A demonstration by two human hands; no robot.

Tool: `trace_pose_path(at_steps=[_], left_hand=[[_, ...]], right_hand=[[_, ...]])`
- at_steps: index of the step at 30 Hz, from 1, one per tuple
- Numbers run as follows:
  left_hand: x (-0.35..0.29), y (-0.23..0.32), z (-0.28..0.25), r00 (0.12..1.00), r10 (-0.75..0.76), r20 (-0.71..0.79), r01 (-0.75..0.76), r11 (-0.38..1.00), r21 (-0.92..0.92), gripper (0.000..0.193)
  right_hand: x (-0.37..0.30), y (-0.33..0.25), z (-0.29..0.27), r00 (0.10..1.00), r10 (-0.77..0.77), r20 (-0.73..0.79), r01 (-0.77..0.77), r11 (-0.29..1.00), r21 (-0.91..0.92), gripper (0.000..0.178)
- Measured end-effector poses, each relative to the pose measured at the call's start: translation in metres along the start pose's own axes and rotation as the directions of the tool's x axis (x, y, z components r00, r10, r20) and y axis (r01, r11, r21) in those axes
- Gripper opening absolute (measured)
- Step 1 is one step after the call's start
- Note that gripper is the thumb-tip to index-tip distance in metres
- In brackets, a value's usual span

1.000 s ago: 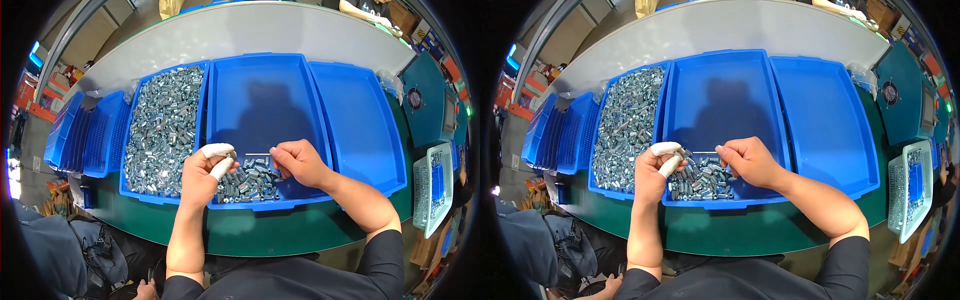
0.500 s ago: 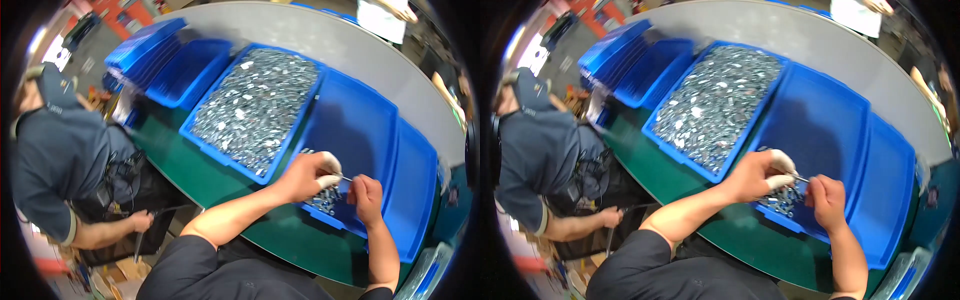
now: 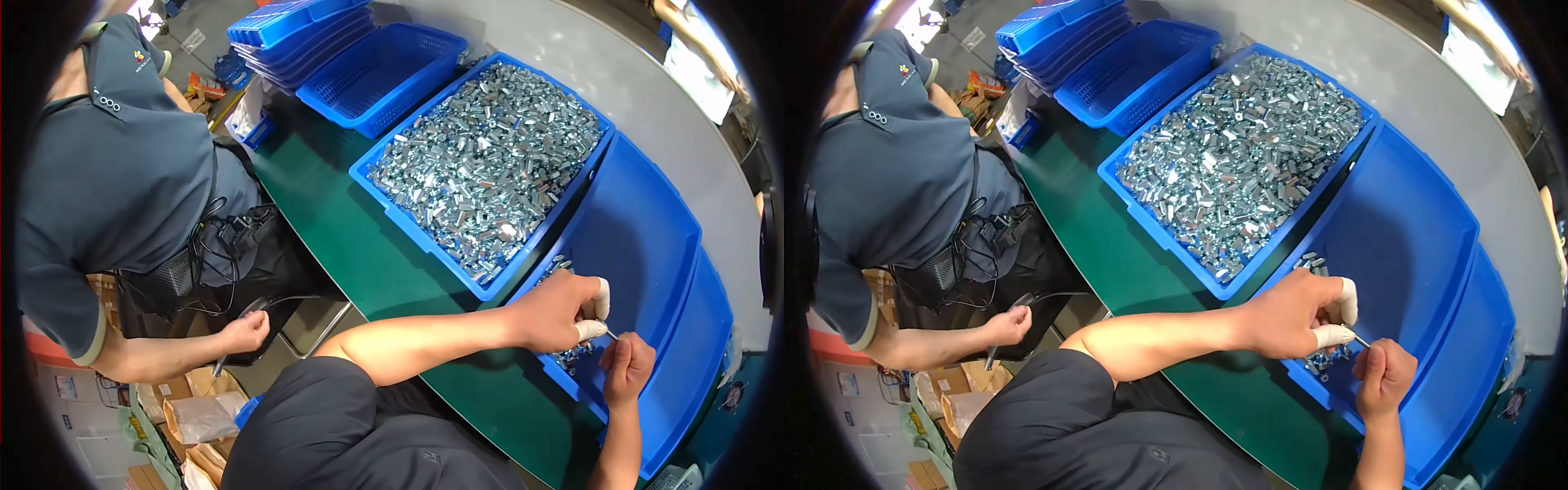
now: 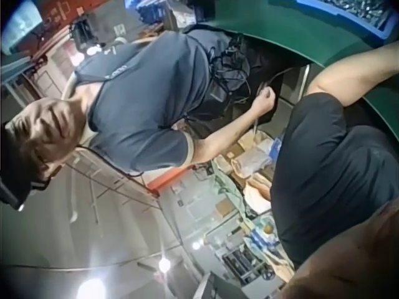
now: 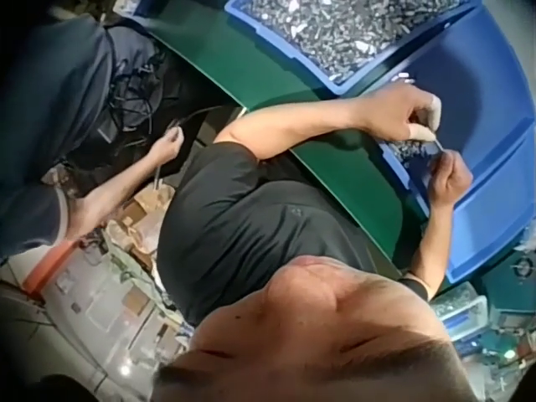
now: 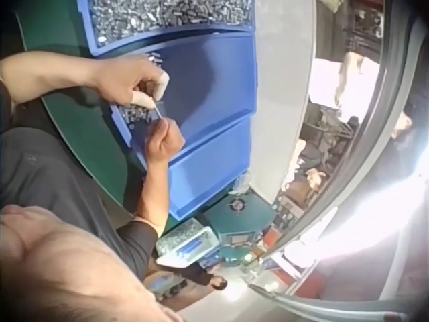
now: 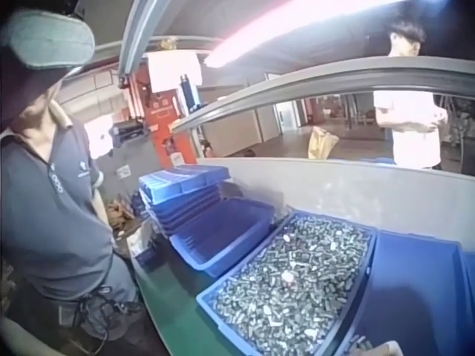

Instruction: Sorting small metal parts from a large container into a smaller bin at a workstation.

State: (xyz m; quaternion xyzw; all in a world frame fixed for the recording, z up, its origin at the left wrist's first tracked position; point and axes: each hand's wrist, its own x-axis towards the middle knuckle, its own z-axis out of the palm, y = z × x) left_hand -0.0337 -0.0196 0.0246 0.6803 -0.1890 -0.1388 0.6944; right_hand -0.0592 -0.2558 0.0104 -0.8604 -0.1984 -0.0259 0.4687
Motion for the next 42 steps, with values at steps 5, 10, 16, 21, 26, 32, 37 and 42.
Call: trace_pose_path(at_steps=[5,10,16,21,26,32,37,42], left_hand=[[0.003,-0.002,0.005,1.0,-0.007,-0.015,0.006,0.998,-0.06,0.011],[0.0,-0.004,0.017,0.996,-0.091,0.026,0.094,0.963,-0.254,0.012],[-0.002,-0.012,0.012,0.942,0.321,0.092,-0.329,0.94,0.086,0.016],[-0.002,-0.015,0.016,0.939,0.343,0.017,-0.342,0.932,0.12,0.012],[0.01,-0.026,0.022,0.902,0.418,0.112,-0.432,0.873,0.225,0.012],[0.005,-0.002,-0.016,0.887,0.344,-0.308,-0.175,0.867,0.466,0.009],[0.019,-0.012,-0.062,0.575,0.697,-0.429,-0.115,0.588,0.8,0.019],[0.016,0.001,-0.026,0.829,0.538,-0.15,-0.262,0.612,0.746,0.025]], right_hand=[[-0.003,0.002,0.0,1.0,-0.002,-0.022,0.001,0.999,-0.04,0.044],[0.0,0.005,0.005,0.975,-0.222,0.032,0.224,0.955,-0.197,0.046],[-0.003,0.008,0.004,0.989,0.057,0.135,-0.093,0.956,0.278,0.049],[-0.003,0.012,0.008,0.963,0.192,0.189,-0.259,0.854,0.451,0.05],[-0.007,0.008,0.003,0.978,0.176,0.11,-0.201,0.933,0.298,0.05],[0.007,-0.002,-0.008,0.958,0.281,-0.053,-0.257,0.929,0.265,0.046],[0.014,0.003,-0.008,0.913,0.401,-0.073,-0.343,0.853,0.393,0.044],[0.015,0.0,-0.006,0.954,0.297,-0.035,-0.259,0.881,0.396,0.04]])
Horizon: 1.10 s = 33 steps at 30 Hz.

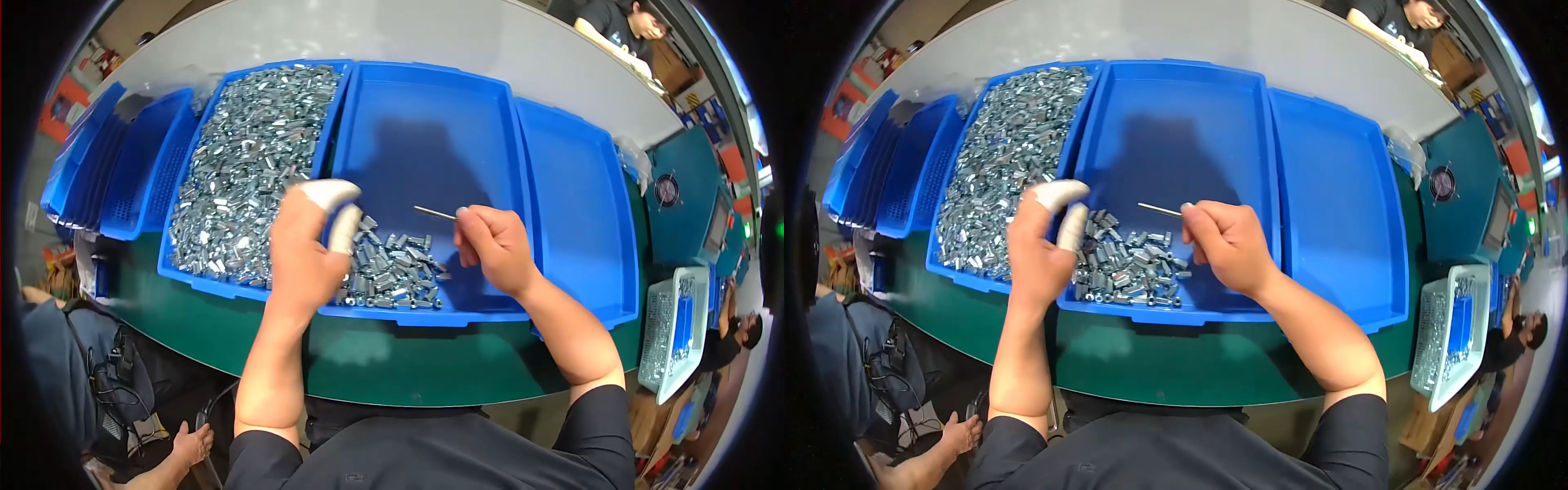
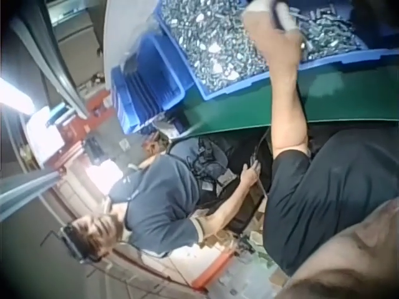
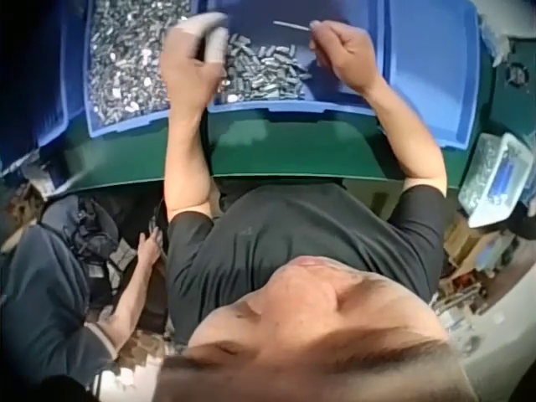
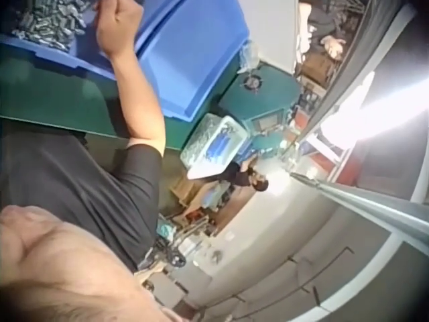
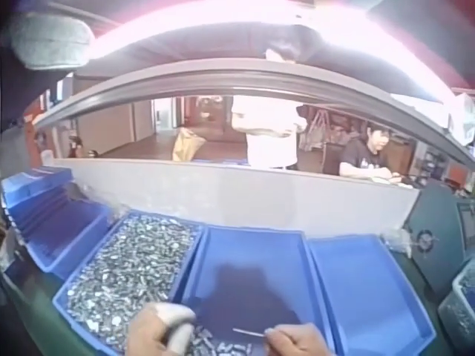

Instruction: Sorting small metal parts from a large container into a smaller bin at a workstation.

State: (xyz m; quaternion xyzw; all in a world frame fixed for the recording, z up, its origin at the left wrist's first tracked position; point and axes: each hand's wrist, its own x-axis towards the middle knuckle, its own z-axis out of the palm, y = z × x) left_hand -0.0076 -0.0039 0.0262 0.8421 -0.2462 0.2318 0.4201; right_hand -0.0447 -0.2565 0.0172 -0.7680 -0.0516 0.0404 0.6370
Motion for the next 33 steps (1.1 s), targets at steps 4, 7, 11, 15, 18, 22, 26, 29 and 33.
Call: trace_pose_path(at_steps=[4,7,11,15,18,22,26,29,33], left_hand=[[-0.009,0.014,0.019,0.869,0.147,0.472,-0.127,0.989,-0.074,0.042],[-0.018,0.018,0.028,0.782,0.119,0.611,-0.167,0.986,0.022,0.039],[-0.016,0.012,0.029,0.776,0.153,0.612,-0.143,0.988,-0.065,0.032],[-0.01,0.013,0.019,0.829,0.088,0.552,-0.033,0.993,-0.109,0.029],[-0.01,0.012,0.011,0.916,-0.009,0.401,0.084,0.982,-0.17,0.026],[-0.006,0.016,0.004,0.892,-0.191,0.41,0.328,0.898,-0.294,0.025],[-0.01,0.01,0.01,0.936,-0.012,0.352,0.144,0.925,-0.351,0.028],[-0.019,0.001,0.022,0.952,0.069,0.3,0.022,0.957,-0.288,0.031],[-0.019,0.01,0.02,0.917,-0.115,0.381,0.271,0.881,-0.387,0.032]], right_hand=[[-0.001,0.001,-0.005,1.0,-0.013,-0.011,0.013,0.999,0.033,0.04],[0.0,-0.002,-0.002,1.0,-0.013,0.015,0.013,0.999,0.044,0.04],[-0.003,-0.002,-0.001,0.998,-0.026,0.053,0.023,0.999,0.049,0.04],[-0.007,-0.003,-0.003,0.998,-0.051,0.043,0.052,0.999,-0.007,0.039],[-0.005,-0.005,0.001,0.995,-0.042,0.09,0.049,0.996,-0.077,0.038],[-0.003,-0.006,0.002,0.985,-0.083,0.153,0.099,0.99,-0.1,0.036],[0.0,0.0,0.004,0.964,-0.19,0.185,0.235,0.936,-0.261,0.033],[0.0,0.001,0.002,0.97,-0.153,0.19,0.211,0.917,-0.34,0.034],[-0.004,-0.002,0.003,0.977,-0.115,0.179,0.168,0.933,-0.318,0.035]])
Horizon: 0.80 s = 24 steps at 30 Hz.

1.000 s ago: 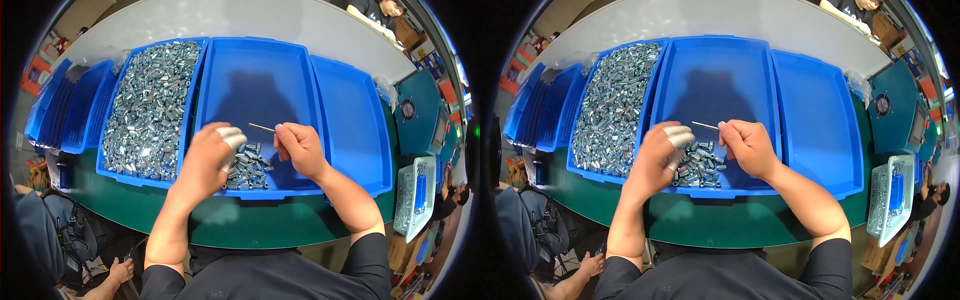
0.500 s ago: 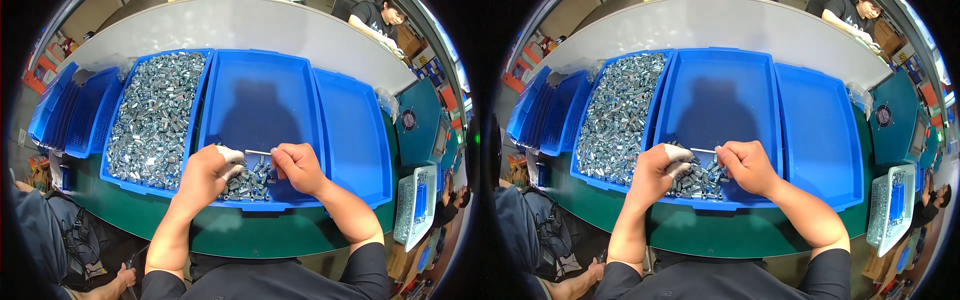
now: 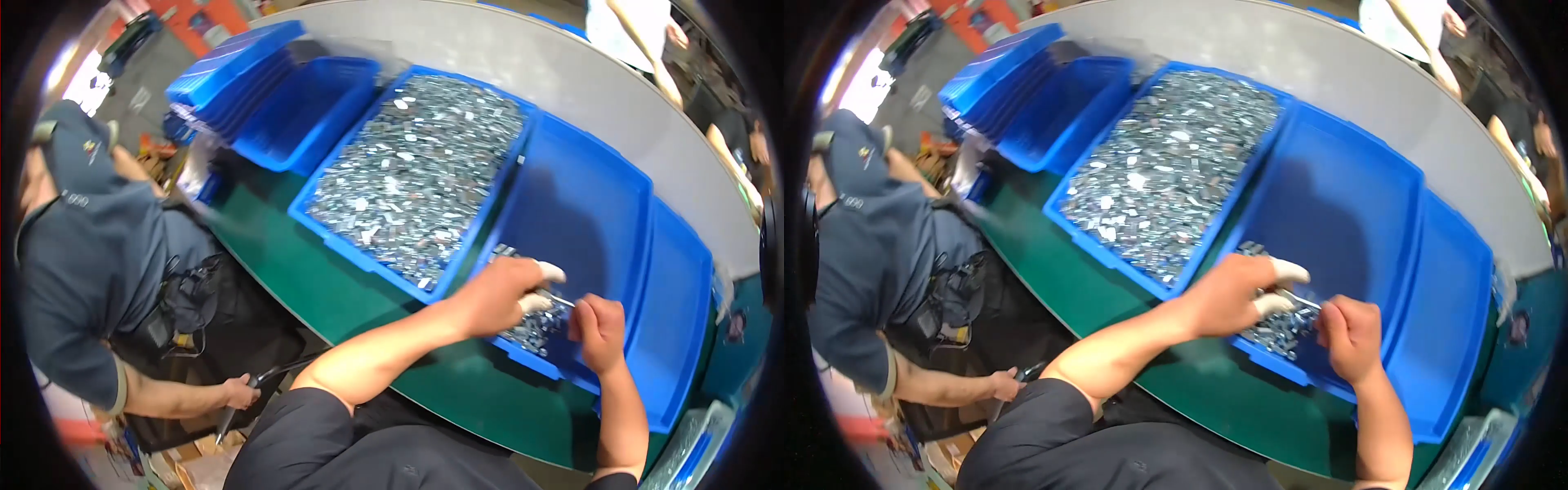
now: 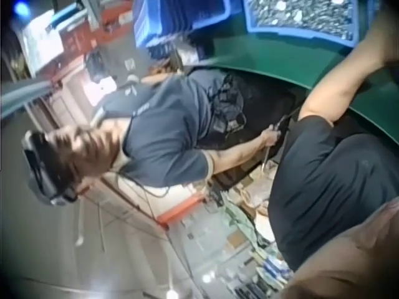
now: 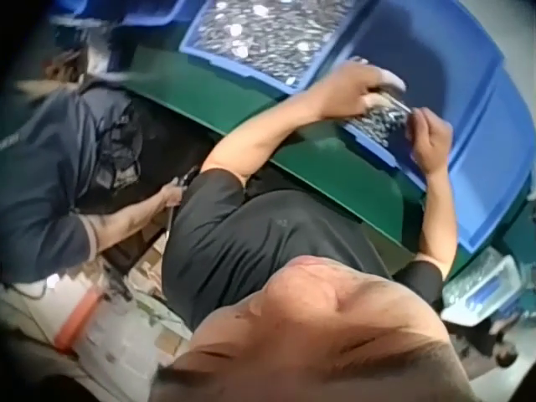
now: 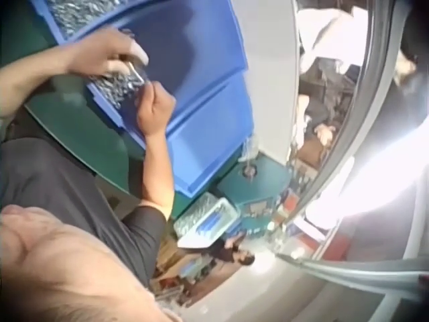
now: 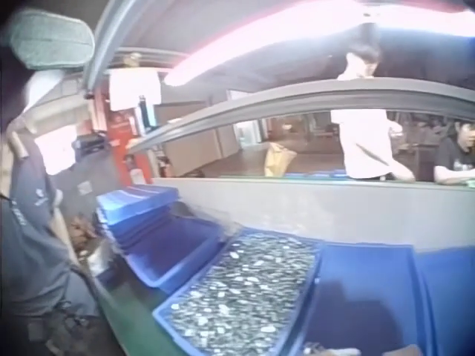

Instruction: Sorting small metal parts from a large container into a smaller bin at a workstation.

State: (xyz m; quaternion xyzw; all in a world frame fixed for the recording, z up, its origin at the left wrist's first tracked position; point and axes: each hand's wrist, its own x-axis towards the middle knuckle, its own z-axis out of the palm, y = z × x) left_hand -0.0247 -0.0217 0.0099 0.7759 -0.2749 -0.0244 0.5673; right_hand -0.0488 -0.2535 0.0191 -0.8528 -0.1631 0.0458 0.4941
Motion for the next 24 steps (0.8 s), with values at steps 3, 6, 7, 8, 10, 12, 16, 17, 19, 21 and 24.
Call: trace_pose_path(at_steps=[3,6,7,8,10,12,16,17,19,21,24], left_hand=[[0.0,0.004,0.005,0.999,-0.024,0.028,0.026,0.996,-0.08,0.019],[-0.001,0.01,0.002,0.977,-0.162,0.135,0.194,0.944,-0.268,0.015],[0.0,0.012,0.005,0.987,-0.137,0.086,0.158,0.93,-0.333,0.013],[0.0,0.012,0.006,0.987,-0.129,0.093,0.153,0.928,-0.341,0.013],[-0.001,0.015,0.006,0.976,-0.198,0.094,0.217,0.934,-0.283,0.012],[-0.002,0.019,0.008,0.992,-0.101,0.072,0.116,0.958,-0.261,0.012],[-0.007,0.017,0.019,0.999,-0.051,0.004,0.051,0.979,-0.199,0.014],[-0.007,0.015,0.019,1.0,-0.007,0.016,0.009,0.991,-0.135,0.012],[-0.008,0.01,0.02,0.969,0.247,0.016,-0.248,0.966,0.073,0.013],[-0.007,0.01,0.02,0.927,0.371,0.049,-0.374,0.916,0.147,0.014],[-0.007,0.011,0.021,0.954,0.3,0.027,-0.3,0.941,0.154,0.016]], right_hand=[[-0.006,0.004,0.002,1.0,-0.024,0.016,0.023,0.999,0.026,0.036],[-0.008,0.004,0.005,1.0,-0.003,-0.003,0.003,0.999,0.045,0.036],[-0.009,0.003,0.006,0.998,-0.05,-0.032,0.051,0.999,0.017,0.036],[-0.01,0.002,0.007,0.994,-0.095,-0.062,0.094,0.995,-0.015,0.036],[-0.009,0.001,0.005,0.994,-0.08,-0.076,0.073,0.993,-0.091,0.033],[-0.005,-0.002,0.005,0.978,-0.207,0.001,0.203,0.961,-0.185,0.028],[-0.003,-0.01,0.005,0.985,-0.167,0.043,0.171,0.979,-0.11,0.024],[-0.003,-0.01,0.005,0.995,-0.056,0.083,0.054,0.998,0.019,0.03],[-0.003,-0.004,-0.001,0.979,0.075,0.19,-0.116,0.971,0.211,0.034],[-0.004,-0.005,-0.004,0.924,0.168,0.344,-0.309,0.858,0.411,0.043],[-0.007,-0.006,0.001,0.936,0.223,0.274,-0.32,0.862,0.392,0.043]])
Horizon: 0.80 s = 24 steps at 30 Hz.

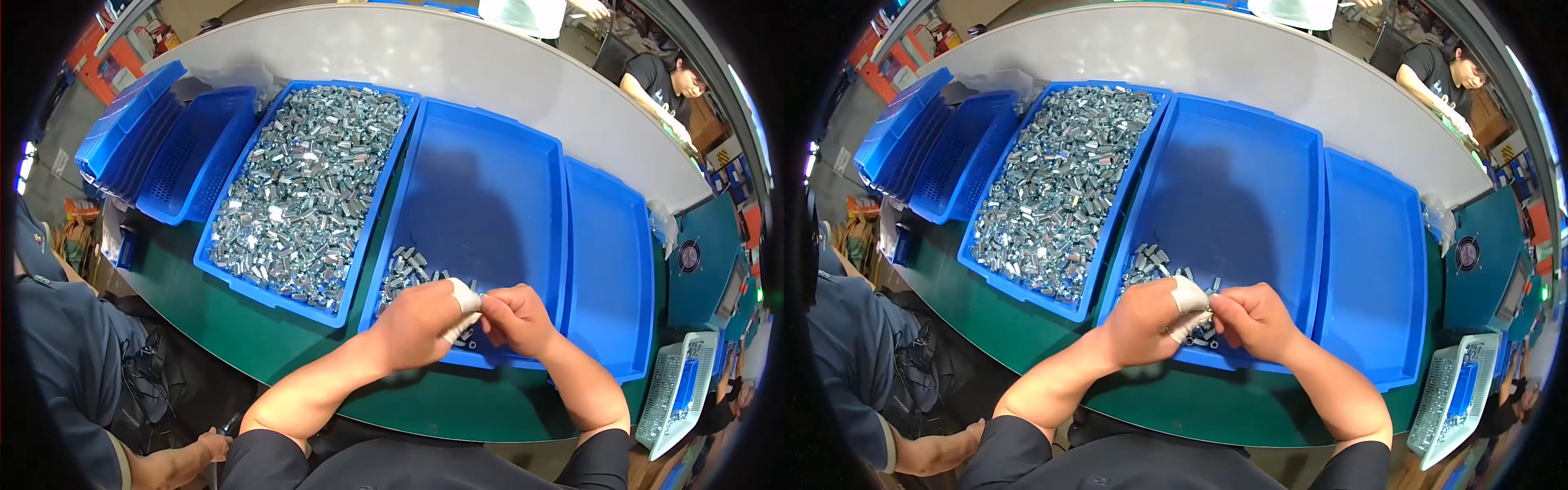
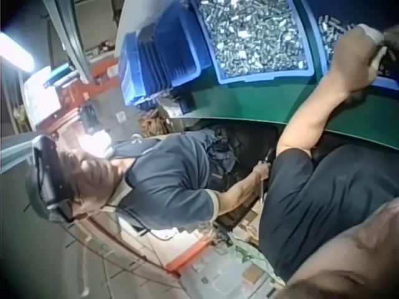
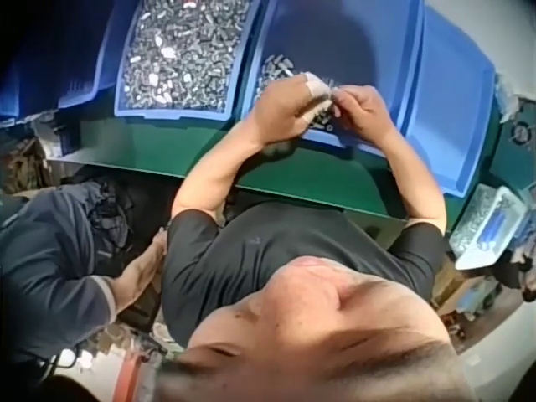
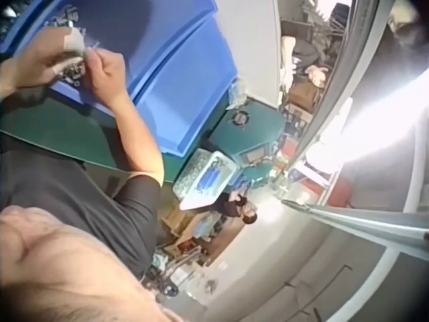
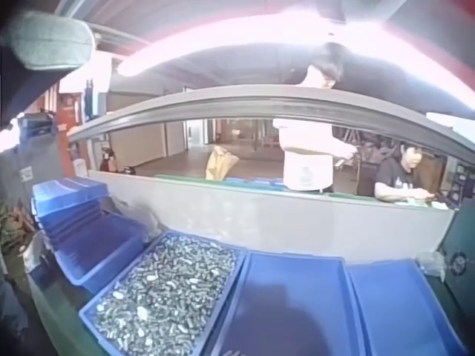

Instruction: Sorting small metal parts from a large container into a smaller bin at a workstation.

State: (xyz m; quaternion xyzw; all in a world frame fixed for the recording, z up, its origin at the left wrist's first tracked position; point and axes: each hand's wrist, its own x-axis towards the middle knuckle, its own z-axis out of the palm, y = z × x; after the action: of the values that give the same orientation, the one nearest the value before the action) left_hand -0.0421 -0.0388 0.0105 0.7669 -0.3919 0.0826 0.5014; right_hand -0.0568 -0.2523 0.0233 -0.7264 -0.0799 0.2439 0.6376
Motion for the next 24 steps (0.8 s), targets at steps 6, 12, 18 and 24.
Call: trace_pose_path(at_steps=[6,12,18,24], left_hand=[[0.004,-0.001,-0.011,0.999,-0.035,-0.026,0.036,0.999,0.016,0.02],[0.012,-0.005,-0.018,0.995,-0.097,0.005,0.097,0.995,0.007,0.019],[0.013,-0.028,-0.059,0.782,-0.349,-0.516,0.43,0.902,0.043,0.006],[0.012,-0.035,-0.063,0.954,-0.11,-0.279,0.235,0.85,0.471,0.035]], right_hand=[[0.002,-0.003,0.007,0.963,-0.264,-0.044,0.246,0.938,-0.243,0.039],[0.007,-0.004,0.009,0.912,-0.4,-0.094,0.343,0.866,-0.363,0.037],[0.005,0.011,-0.016,0.919,-0.17,-0.355,0.15,0.985,-0.083,0.042],[0.009,0.007,-0.004,0.942,-0.188,-0.276,0.177,0.982,-0.066,0.041]])
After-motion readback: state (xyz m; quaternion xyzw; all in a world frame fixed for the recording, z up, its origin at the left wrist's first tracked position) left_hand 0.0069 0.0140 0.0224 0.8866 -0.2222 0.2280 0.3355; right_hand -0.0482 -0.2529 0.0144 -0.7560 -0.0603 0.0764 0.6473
